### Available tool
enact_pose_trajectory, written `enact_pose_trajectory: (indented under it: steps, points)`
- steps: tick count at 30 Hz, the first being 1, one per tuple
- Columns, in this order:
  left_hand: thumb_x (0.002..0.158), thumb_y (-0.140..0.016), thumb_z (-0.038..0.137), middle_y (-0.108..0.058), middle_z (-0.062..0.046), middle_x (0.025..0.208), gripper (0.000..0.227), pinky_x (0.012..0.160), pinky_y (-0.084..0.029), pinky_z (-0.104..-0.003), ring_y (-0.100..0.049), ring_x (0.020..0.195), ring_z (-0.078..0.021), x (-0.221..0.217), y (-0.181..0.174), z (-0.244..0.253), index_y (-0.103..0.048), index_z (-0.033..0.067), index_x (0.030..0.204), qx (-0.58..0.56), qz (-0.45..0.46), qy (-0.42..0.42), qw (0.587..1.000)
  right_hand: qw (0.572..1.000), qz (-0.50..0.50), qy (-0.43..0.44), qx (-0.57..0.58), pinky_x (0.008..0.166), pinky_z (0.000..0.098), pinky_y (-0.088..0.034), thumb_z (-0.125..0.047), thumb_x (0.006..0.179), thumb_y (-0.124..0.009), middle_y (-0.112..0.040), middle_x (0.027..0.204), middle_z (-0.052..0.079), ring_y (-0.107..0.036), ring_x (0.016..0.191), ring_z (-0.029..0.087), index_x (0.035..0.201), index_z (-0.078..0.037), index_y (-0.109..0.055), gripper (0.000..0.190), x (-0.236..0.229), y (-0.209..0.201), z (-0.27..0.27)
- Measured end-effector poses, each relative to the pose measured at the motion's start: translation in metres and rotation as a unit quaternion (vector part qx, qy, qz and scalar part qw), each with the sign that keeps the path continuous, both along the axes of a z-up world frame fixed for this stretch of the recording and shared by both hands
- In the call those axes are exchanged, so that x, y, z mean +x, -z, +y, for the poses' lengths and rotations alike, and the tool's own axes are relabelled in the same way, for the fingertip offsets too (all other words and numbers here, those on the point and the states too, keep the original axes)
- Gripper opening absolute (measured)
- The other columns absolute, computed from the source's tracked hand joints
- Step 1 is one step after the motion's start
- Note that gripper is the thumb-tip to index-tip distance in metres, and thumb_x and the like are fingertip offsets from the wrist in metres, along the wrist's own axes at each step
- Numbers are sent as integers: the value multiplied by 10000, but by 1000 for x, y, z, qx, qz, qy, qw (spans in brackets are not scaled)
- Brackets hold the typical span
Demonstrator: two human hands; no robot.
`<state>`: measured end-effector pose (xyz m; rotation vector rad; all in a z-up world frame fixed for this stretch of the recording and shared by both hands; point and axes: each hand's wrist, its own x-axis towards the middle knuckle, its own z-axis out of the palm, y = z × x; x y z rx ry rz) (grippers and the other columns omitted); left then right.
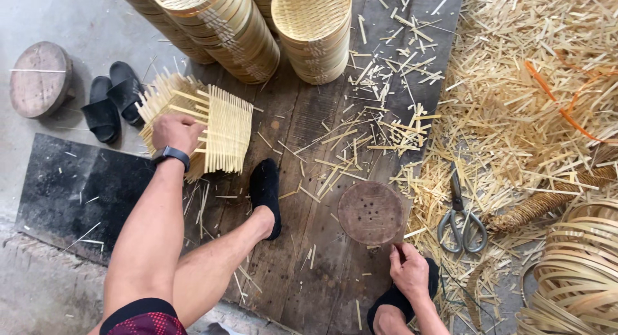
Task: The person sits on the floor and assembles small bamboo baskets. They place a woven bamboo mat over a circular wooden mold, press it down, and use shears to trim the excess bamboo strips flush with the mold's edge. The finished baskets are stacked on the floor.
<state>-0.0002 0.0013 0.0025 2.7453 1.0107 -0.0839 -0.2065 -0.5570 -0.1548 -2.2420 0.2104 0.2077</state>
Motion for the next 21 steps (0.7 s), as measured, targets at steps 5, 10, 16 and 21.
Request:
enact_pose_trajectory:
  steps: [5,10,16,21]
  points:
    - [808,-879,311,-788,-47,940,209,787,-583,-384,-724,785,-230,19,-41,-16,-834,202,981,-23,64,146,987,997,6,62,36,627,368,-547,-165,941,-693,-710,770,136,-666,640,233,1002,-18,-725,162,2,2,-1]
    - [825,-833,267,-792,-55,866,157,745,-583,-351,-737,747,-193,29,-116,-82,-831,158,938,-76,76,332,937,991,-52,83,95,827,357,-566,-199,948,-693,-723,1018,108,-700,923,218,1229,-24,-652,334,33,-55,-11]
    - [799,-775,246,-797,-10,824,145,629,-635,-328,-767,695,-154,28,-147,-209,-804,168,918,-338,154,438,819,967,-115,-112,196,995,370,-484,-270,782,-833,-619,1324,165,-592,1214,249,1439,15,-467,804,95,-133,-7]
    - [827,-792,247,-751,-64,1037,274,881,-565,-427,-706,943,-226,39,-88,-299,-752,151,1081,-179,-26,585,791,926,118,46,357,806,285,-574,-163,887,-784,-779,1053,66,-695,916,123,1216,21,-720,383,100,-112,-5]
